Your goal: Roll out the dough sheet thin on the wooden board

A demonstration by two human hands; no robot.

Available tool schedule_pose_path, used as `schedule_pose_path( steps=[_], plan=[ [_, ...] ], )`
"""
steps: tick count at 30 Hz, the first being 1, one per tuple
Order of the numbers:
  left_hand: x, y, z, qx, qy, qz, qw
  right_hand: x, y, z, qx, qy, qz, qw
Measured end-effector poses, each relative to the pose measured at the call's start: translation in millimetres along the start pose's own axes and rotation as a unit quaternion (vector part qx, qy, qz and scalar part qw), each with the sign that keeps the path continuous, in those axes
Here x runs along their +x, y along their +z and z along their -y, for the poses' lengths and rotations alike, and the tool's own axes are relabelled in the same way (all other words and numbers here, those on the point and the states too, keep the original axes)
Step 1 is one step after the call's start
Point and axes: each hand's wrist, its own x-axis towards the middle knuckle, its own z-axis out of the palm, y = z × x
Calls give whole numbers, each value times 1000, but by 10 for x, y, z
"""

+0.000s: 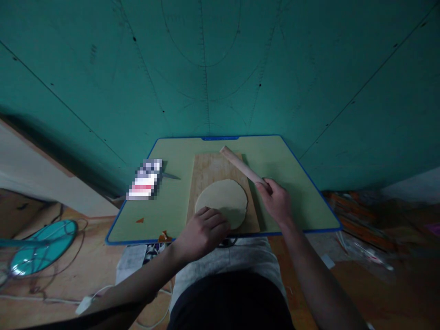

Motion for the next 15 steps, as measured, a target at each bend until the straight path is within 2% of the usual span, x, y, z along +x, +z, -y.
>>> schedule_pose_path(
  steps=[7, 15],
  plan=[
    [53, 17, 4, -34, -39, -42, 998, 2, -3, 8, -3, 2, 3, 1000],
    [67, 17, -9, -23, -45, -28, 998, 7, -17, 17, -6, 6, 10, 1000]
  ],
)
